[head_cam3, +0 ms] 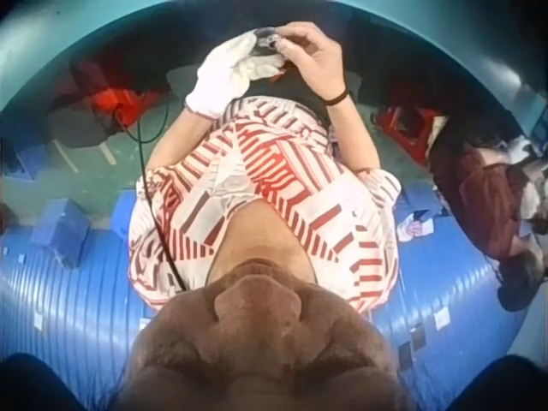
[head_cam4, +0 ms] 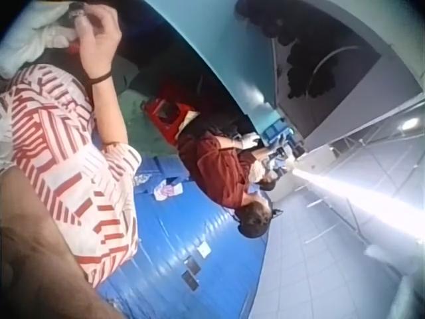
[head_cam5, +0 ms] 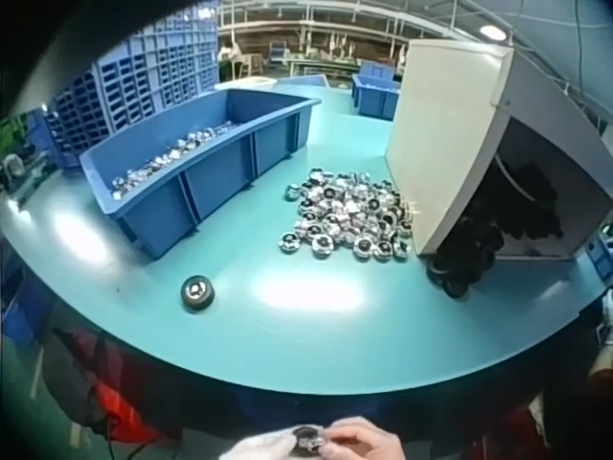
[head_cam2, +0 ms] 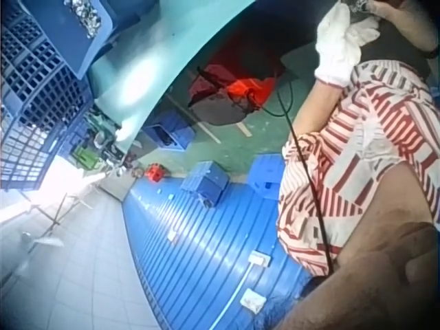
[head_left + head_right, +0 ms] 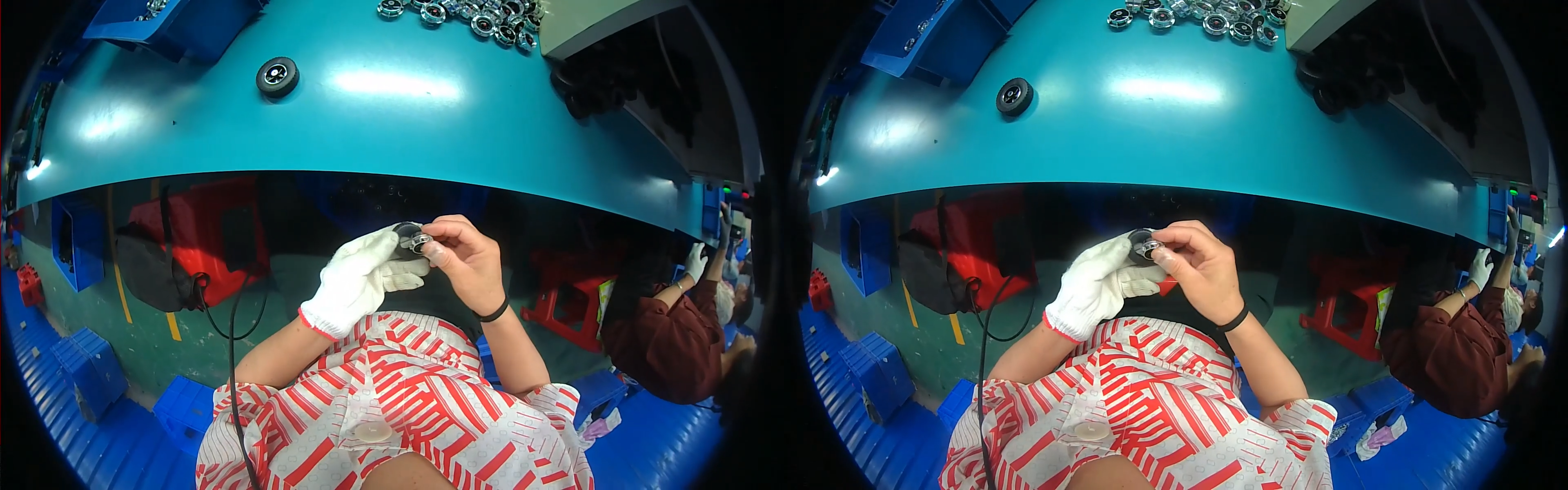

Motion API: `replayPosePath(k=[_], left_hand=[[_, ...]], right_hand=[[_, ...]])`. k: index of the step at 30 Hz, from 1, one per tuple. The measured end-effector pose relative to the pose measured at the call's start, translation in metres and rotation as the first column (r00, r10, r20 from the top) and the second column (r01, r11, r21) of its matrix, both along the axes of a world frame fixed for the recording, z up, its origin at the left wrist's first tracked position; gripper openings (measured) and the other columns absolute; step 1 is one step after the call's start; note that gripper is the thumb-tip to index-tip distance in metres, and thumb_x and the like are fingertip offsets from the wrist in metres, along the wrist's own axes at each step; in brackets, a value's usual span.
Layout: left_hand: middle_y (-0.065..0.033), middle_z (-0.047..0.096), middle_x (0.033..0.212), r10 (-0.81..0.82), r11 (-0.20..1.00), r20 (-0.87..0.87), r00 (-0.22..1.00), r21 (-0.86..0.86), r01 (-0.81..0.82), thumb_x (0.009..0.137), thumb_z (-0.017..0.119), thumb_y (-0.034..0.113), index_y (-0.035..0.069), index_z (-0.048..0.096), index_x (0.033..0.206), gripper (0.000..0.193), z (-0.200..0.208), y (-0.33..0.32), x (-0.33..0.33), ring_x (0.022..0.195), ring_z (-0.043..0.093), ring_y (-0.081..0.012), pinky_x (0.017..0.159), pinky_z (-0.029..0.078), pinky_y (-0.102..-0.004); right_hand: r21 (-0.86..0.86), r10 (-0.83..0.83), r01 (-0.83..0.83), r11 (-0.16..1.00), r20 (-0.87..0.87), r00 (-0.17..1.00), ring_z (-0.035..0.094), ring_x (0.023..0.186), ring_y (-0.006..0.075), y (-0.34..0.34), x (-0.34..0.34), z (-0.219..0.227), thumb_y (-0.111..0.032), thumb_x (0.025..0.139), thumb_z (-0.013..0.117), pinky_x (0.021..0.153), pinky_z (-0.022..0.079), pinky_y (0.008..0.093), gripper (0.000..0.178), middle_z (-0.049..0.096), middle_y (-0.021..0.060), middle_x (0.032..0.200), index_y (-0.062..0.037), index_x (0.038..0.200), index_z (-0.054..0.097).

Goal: Assembling toy wheels by inserting a silver metal rim into a black rubber or plastic tire casing.

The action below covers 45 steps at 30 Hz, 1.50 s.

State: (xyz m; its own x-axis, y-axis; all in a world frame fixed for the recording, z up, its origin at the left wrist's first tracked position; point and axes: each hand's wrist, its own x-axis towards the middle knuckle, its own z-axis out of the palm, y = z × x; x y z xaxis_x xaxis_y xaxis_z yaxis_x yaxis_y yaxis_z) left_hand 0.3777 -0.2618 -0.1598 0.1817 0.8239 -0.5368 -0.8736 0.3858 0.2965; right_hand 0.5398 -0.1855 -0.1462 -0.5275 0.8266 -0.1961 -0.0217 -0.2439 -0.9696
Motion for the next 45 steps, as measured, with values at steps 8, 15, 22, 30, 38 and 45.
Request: replayPosePath(k=[8,15,22,30,38,45], left_hand=[[-0.0173,0.061,0.108,-0.013,0.999,0.083,0.996,-0.044,0.016,0.099,0.043,0.022,-0.004,0.048,0.126,0.038,0.002,0.003,-0.001,0.09,0.066,-0.0286,0.074,0.056,-0.0369],[-0.0204,0.059,0.112,0.011,1.0,-0.006,1.0,0.014,-0.011,0.099,0.04,0.023,-0.005,0.046,0.126,0.039,0.001,0.002,0.001,0.095,0.064,-0.0346,0.076,0.058,-0.042],[-0.015,0.061,0.108,0.02,1.0,0.008,1.0,0.008,-0.02,0.096,0.051,0.021,-0.004,0.049,0.126,0.039,0.0,-0.001,0.001,0.09,0.066,-0.0282,0.076,0.057,-0.0362],[-0.0147,0.061,0.107,0.034,0.999,-0.023,0.999,0.005,-0.034,0.096,0.051,0.021,-0.004,0.049,0.125,0.039,-0.002,-0.004,0.003,0.09,0.066,-0.0271,0.073,0.058,-0.0353],[-0.0163,0.063,0.103,0.004,0.997,0.008,1.0,-0.074,-0.003,0.096,0.051,0.023,-0.003,0.052,0.122,0.036,-0.001,-0.001,0.001,0.085,0.067,-0.0263,0.069,0.059,-0.034],[-0.0165,0.063,0.104,-0.006,0.998,-0.02,1.0,-0.066,0.004,0.095,0.052,0.022,-0.003,0.051,0.123,0.037,-0.002,-0.005,0.003,0.085,0.068,-0.0269,0.07,0.059,-0.0338]], right_hand=[[-0.111,0.001,-0.005,0.994,-0.032,0.999,0.058,0.086,0.0106,0.005,0.009,0.0,-0.004,0.085,0.065,0.069,0.049,0.0217,0.022,0.057,0.0068,0.106,0.002,0.106,0.062],[0.188,0.048,-0.085,0.979,0.192,0.98,0.059,0.077,0.0105,0.002,-0.001,0.006,-0.002,0.08,0.068,0.061,0.048,0.0197,0.017,0.06,0.0075,0.097,0.0,0.097,0.067],[0.335,-0.039,-0.059,0.941,0.279,0.959,0.058,0.069,0.01,0.001,-0.002,0.001,-0.004,0.077,0.07,0.054,0.043,0.0205,0.015,0.063,0.0063,0.089,-0.0021,0.092,0.069],[0.429,-0.047,-0.106,0.897,0.331,0.942,0.058,0.072,0.0093,-0.005,-0.002,0.002,-0.002,0.076,0.071,0.057,0.044,0.0194,0.02,0.06,0.0069,0.094,-0.0015,0.095,0.069],[0.393,-0.036,-0.11,0.913,0.347,0.937,0.057,0.069,0.0097,-0.003,-0.002,-0.003,0.0,0.073,0.072,0.051,0.043,0.0194,0.03,0.057,0.0092,0.097,-0.0005,0.103,0.066],[0.348,0.01,-0.125,0.929,0.313,0.95,0.057,0.073,0.0089,-0.004,0.001,-0.004,0.0,0.072,0.073,0.053,0.044,0.0185,0.03,0.057,0.0067,0.097,-0.0022,0.101,0.066]])
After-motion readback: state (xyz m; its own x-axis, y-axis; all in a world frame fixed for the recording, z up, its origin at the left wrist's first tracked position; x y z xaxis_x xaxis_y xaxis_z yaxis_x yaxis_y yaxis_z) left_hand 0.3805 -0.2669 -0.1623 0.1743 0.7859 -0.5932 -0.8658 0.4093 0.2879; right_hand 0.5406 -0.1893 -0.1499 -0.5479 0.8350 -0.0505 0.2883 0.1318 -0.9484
